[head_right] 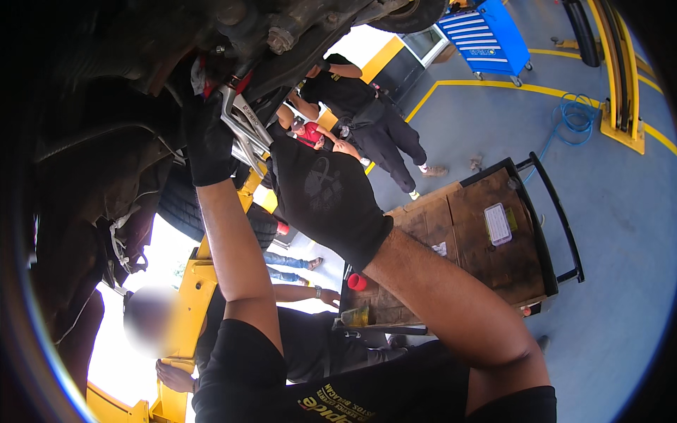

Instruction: The person works under a raised vehicle, using a wrench to loosen and tighten bolts on the suspension system. They apply lubricant from a spray can to the components and wipe the area with a red cloth. The person repeatedly reaches for tools and parts on a nearby cart while performing the repair.

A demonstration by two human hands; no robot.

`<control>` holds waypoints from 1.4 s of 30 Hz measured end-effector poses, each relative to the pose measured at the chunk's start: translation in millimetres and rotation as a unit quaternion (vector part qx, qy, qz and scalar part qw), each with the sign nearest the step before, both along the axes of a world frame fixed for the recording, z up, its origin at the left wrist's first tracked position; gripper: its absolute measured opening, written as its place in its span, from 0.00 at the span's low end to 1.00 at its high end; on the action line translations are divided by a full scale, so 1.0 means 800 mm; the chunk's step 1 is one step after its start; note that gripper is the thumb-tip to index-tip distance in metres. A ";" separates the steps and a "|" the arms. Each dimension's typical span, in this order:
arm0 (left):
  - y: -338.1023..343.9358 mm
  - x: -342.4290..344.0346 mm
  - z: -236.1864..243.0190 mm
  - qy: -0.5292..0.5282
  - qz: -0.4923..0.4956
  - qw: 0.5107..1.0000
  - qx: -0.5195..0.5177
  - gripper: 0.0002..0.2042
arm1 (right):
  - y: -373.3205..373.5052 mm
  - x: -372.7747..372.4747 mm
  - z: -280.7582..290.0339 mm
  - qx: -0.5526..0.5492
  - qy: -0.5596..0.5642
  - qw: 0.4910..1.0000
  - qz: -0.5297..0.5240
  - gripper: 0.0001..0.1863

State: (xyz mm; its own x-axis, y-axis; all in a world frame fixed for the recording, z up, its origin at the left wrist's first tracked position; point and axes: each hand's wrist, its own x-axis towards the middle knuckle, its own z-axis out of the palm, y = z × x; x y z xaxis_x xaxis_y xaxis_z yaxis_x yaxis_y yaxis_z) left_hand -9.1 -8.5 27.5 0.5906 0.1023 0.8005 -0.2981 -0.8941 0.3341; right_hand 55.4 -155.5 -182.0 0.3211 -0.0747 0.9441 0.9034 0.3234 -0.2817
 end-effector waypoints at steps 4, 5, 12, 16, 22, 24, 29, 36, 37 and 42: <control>0.000 -0.002 0.002 0.007 -0.019 1.000 0.020 0.43 | 0.001 0.000 0.002 -0.017 0.013 0.999 0.047 0.27; -0.004 0.001 -0.001 -0.002 -0.018 0.999 0.033 0.43 | 0.001 0.002 0.003 -0.026 0.014 0.997 0.066 0.28; -0.009 0.002 -0.006 -0.006 -0.063 0.998 0.007 0.44 | 0.005 0.000 0.001 0.033 0.012 0.999 -0.014 0.18; -0.005 0.004 -0.001 -0.008 -0.053 0.998 0.034 0.43 | 0.024 0.002 0.005 0.040 0.029 0.994 0.100 0.13; -0.007 0.005 0.000 -0.009 -0.033 0.999 0.038 0.41 | 0.030 0.000 0.001 0.012 0.048 0.994 0.101 0.13; -0.001 0.002 0.000 -0.016 -0.065 0.998 0.024 0.40 | 0.043 0.009 0.003 0.019 0.006 0.998 0.066 0.15; 0.004 0.003 0.003 0.000 -0.071 0.997 0.001 0.38 | 0.048 0.003 0.000 0.070 0.004 0.998 -0.006 0.16; -0.007 0.004 -0.001 0.023 -0.081 0.996 -0.033 0.36 | 0.034 0.003 -0.003 0.000 -0.014 1.000 -0.006 0.20; -0.008 0.004 -0.002 0.026 -0.097 0.994 -0.037 0.36 | 0.029 0.005 -0.005 0.006 -0.029 0.999 -0.022 0.21; -0.015 -0.002 -0.007 0.036 -0.113 0.992 -0.047 0.36 | -0.015 0.003 0.002 -0.032 -0.035 0.999 -0.024 0.24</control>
